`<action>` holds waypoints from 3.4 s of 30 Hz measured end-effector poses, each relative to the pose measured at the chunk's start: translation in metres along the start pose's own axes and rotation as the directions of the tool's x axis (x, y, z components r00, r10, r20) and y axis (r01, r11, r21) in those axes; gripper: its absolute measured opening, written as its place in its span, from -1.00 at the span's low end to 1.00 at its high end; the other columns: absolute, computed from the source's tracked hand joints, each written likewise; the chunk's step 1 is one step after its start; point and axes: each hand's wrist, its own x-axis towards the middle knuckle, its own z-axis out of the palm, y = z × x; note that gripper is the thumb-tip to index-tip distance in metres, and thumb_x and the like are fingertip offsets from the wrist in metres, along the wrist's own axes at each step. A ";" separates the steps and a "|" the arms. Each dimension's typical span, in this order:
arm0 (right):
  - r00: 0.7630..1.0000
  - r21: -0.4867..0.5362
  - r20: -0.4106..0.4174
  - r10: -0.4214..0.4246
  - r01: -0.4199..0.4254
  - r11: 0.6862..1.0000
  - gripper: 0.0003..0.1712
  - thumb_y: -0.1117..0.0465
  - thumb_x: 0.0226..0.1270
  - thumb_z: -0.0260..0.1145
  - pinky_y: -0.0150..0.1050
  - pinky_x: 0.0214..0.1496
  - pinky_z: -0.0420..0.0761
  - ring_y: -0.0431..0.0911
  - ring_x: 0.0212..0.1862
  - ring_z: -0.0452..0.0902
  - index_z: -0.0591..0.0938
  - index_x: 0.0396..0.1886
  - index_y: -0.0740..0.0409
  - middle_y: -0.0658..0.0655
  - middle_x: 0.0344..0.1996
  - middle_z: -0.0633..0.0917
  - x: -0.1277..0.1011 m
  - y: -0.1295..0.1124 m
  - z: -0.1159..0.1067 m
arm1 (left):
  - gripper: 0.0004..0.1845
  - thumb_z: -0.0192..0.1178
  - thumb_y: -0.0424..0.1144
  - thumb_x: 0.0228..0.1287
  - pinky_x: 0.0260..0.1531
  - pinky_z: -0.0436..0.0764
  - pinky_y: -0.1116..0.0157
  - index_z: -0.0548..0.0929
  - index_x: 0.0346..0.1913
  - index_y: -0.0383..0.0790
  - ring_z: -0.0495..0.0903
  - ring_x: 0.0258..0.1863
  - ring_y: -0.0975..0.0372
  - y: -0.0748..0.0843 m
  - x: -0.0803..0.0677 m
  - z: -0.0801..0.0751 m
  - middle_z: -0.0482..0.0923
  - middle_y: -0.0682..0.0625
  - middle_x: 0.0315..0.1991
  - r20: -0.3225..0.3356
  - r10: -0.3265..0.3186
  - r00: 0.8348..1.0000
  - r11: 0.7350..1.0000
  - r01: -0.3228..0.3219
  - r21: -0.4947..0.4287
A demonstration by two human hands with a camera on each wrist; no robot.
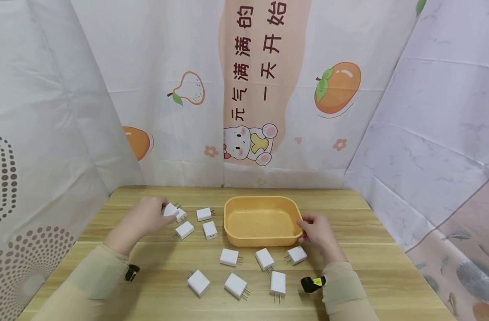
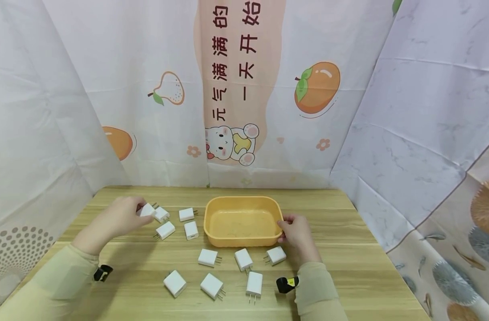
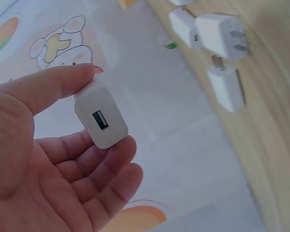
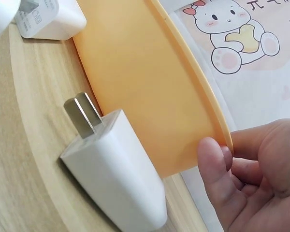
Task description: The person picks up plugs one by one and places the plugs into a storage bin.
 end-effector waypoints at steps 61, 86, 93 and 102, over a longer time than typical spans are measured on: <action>1.000 0.076 0.013 0.020 -0.021 0.997 -0.53 0.26 0.54 0.23 -0.24 -0.43 0.71 -0.10 -0.47 0.54 0.48 0.30 0.45 0.37 -0.18 0.59 -0.001 0.004 0.001 | -0.71 0.40 0.00 0.21 -0.44 0.54 0.26 0.63 -0.22 -0.12 0.53 -0.41 0.20 0.115 0.067 0.051 0.55 0.07 -0.37 -0.008 0.119 0.993 0.990 -0.120 -0.079; 0.999 0.097 0.012 0.029 -0.031 0.995 -0.66 0.27 0.55 0.21 -0.22 -0.43 0.72 -0.10 -0.50 0.56 0.49 0.13 0.45 0.32 -0.22 0.54 0.002 0.005 0.000 | -0.68 0.39 0.02 0.23 -0.33 0.55 0.23 0.65 -0.15 -0.13 0.51 -0.33 0.21 0.128 0.085 0.071 0.55 0.08 -0.31 0.063 0.165 0.984 0.986 -0.166 0.006; 1.000 0.100 0.009 0.030 -0.030 0.995 -0.67 0.27 0.55 0.21 -0.23 -0.43 0.72 -0.10 -0.50 0.56 0.49 0.13 0.45 0.35 -0.21 0.54 0.002 0.004 0.000 | -0.70 0.40 0.03 0.22 -0.31 0.57 0.19 0.65 -0.20 -0.11 0.52 -0.33 0.21 0.133 0.086 0.073 0.57 0.09 -0.33 0.072 0.173 0.982 0.983 -0.176 0.046; 1.000 0.104 0.008 0.030 -0.031 0.994 -0.66 0.26 0.54 0.22 -0.22 -0.42 0.73 -0.10 -0.49 0.56 0.49 0.13 0.44 0.33 -0.23 0.55 0.000 0.006 0.002 | -0.78 0.43 -0.04 0.16 -0.43 0.53 0.23 0.64 -0.30 -0.06 0.52 -0.41 0.22 0.142 0.088 0.083 0.55 0.13 -0.40 0.135 0.179 0.975 0.975 -0.194 0.106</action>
